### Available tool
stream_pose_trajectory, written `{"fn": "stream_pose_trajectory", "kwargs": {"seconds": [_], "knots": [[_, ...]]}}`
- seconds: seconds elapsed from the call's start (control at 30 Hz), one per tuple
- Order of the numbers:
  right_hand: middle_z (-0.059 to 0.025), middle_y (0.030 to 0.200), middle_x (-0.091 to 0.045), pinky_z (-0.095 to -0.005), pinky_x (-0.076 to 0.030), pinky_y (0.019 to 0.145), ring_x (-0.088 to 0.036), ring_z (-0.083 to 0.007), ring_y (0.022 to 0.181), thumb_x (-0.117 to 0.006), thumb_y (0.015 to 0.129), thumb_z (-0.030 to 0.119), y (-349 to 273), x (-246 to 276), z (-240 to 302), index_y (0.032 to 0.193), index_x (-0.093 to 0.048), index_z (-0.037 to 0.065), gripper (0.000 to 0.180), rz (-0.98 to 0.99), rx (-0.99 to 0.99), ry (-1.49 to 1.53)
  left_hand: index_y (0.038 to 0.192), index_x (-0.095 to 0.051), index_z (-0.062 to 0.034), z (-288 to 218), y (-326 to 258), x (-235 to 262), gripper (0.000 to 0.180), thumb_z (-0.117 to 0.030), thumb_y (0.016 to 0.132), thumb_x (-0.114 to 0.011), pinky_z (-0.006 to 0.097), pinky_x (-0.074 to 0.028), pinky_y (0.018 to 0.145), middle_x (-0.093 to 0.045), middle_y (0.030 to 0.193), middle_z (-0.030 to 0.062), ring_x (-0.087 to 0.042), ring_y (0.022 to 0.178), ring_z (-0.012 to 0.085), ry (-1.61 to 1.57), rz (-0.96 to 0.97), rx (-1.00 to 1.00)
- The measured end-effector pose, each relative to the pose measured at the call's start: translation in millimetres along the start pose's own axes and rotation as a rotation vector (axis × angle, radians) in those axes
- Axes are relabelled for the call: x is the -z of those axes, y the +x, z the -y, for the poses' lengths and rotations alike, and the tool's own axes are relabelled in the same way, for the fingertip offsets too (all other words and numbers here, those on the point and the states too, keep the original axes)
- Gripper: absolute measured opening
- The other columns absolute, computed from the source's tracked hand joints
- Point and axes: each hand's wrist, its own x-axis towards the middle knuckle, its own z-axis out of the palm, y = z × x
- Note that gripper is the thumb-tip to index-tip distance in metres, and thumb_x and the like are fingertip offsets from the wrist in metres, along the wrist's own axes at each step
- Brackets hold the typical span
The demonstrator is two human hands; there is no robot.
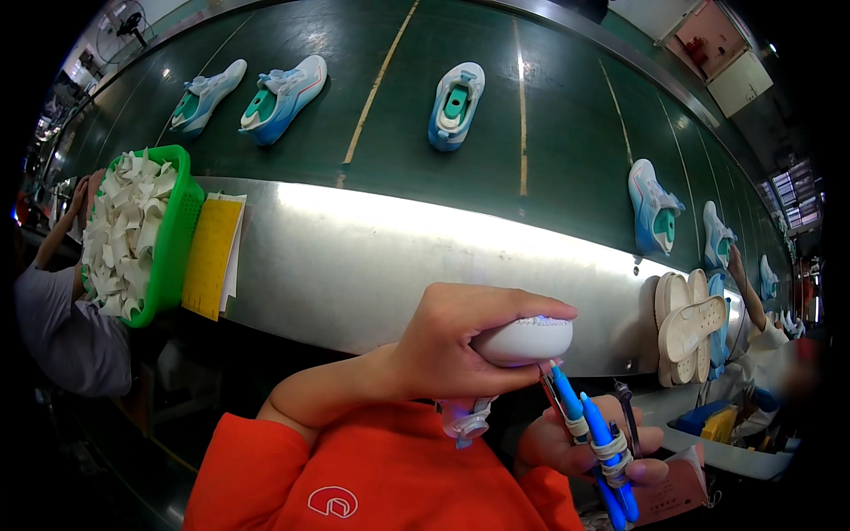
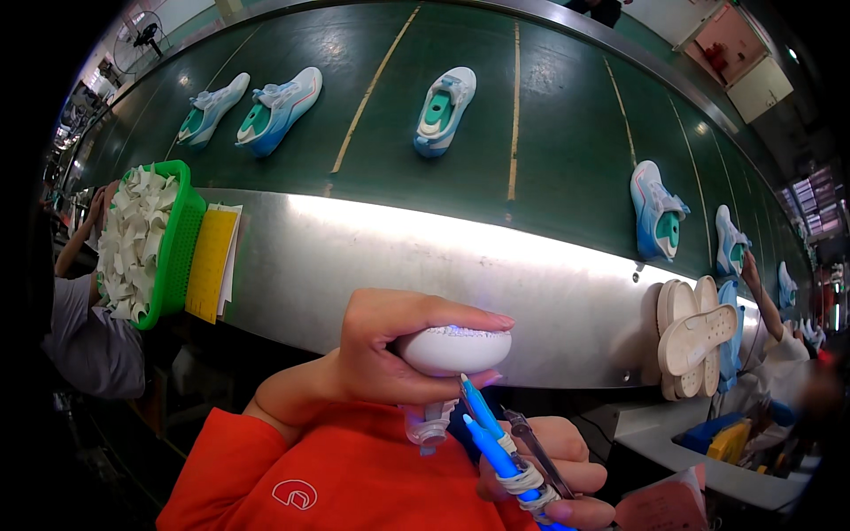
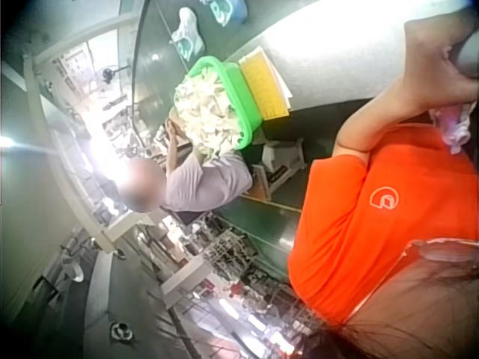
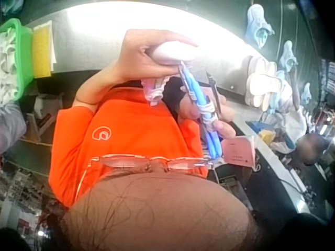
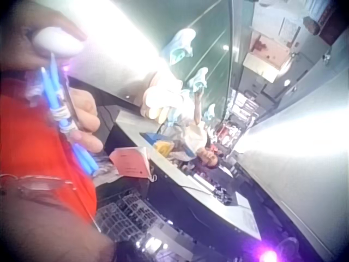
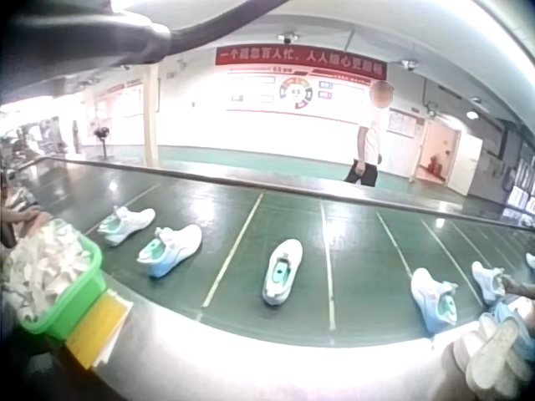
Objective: The person uses a blue pen to mark the heel area of light blue and white sneakers moving along a conveyor belt. The person picks up each shoe, applies a mark, and places it back on the belt. A yellow card is briefly handled and written on before the shoe marking resumes.
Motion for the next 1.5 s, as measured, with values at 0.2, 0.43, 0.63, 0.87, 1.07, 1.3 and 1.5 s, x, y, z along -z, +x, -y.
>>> {"fn": "stream_pose_trajectory", "kwargs": {"seconds": [0.2,0.43,0.63,0.87,1.07,1.3,1.5], "knots": [[-0.0007,0.073,-0.033,-0.0182,-0.029,0.040,-0.035,-0.0093,0.045,-0.062,0.079,0.032,3.8,-15.2,10.9,0.088,-0.031,0.007,0.041,-0.044,-0.095,-0.056,0.100,-0.065,-0.0027,-0.6,-1.2,0.8,0.041,-0.006,0.061,-0.079,0.025,-0.052,0.071,-0.066,0.094,0.0134,-0.066,0.079,0.0204,0.005,0.003,-0.008],[-0.0009,0.069,-0.029,-0.0208,-0.025,0.055,-0.034,-0.0094,0.072,-0.054,0.080,0.041,20.1,0.1,19.2,0.069,-0.028,0.009,0.042,0.131,-0.141,-0.375,0.103,-0.064,-0.0021,-4.3,-1.6,-1.5,0.042,-0.004,0.063,-0.076,0.025,-0.051,0.071,-0.066,0.094,0.0143,-0.066,0.080,0.0217,0.008,0.032,-0.016],[-0.0024,0.070,-0.032,-0.0209,-0.027,0.055,-0.036,-0.0105,0.069,-0.054,0.080,0.039,36.8,-2.3,28.8,0.072,-0.028,0.008,0.042,0.269,0.066,-0.810,0.104,-0.063,-0.0017,-3.0,-3.3,-1.8,0.044,-0.005,0.062,-0.076,0.027,-0.051,0.072,-0.065,0.096,0.0151,-0.066,0.082,0.0238,0.014,0.041,-0.061],[-0.0081,0.076,-0.040,-0.0231,-0.037,0.053,-0.045,-0.0138,0.068,-0.055,0.081,0.037,30.0,-8.3,28.5,0.085,-0.031,0.002,0.042,0.190,-0.041,-0.339,0.105,-0.063,-0.0019,-4.1,-6.7,1.0,0.045,-0.004,0.062,-0.075,0.027,-0.051,0.071,-0.066,0.095,0.0145,-0.066,0.081,0.0242,0.026,0.035,-0.071],[-0.0108,0.091,-0.045,-0.0211,-0.042,0.059,-0.049,-0.0159,0.078,-0.055,0.084,0.024,41.3,38.6,14.1,0.111,-0.039,0.001,0.039,0.168,0.437,-1.057,0.102,-0.063,-0.0040,-3.4,-5.3,1.8,0.040,-0.006,0.064,-0.075,0.028,-0.051,0.068,-0.066,0.089,0.0124,-0.065,0.076,0.0245,0.086,-0.004,-0.065],[-0.0057,0.085,-0.043,-0.0156,-0.036,0.045,-0.045,-0.0076,0.060,-0.059,0.079,0.025,12.8,50.7,-13.7,0.100,-0.041,0.006,0.034,0.066,-0.639,0.091,0.099,-0.060,-0.0036,35.3,23.5,22.7,0.039,-0.012,0.065,-0.075,0.026,-0.050,0.071,-0.064,0.090,0.0095,-0.063,0.079,0.0165,0.108,-0.137,0.149],[-0.0021,0.074,-0.041,-0.0175,-0.032,0.036,-0.042,-0.0058,0.050,-0.042,0.089,0.035,-24.5,55.6,-17.8,0.090,-0.040,0.008,0.027,-0.062,-1.193,0.279,0.101,-0.060,-0.0021,144.2,19.5,53.9,0.050,-0.034,0.065,-0.075,0.037,-0.037,0.094,-0.044,0.120,0.0180,-0.041,0.116,0.0297,0.681,-0.003,0.499]]}}
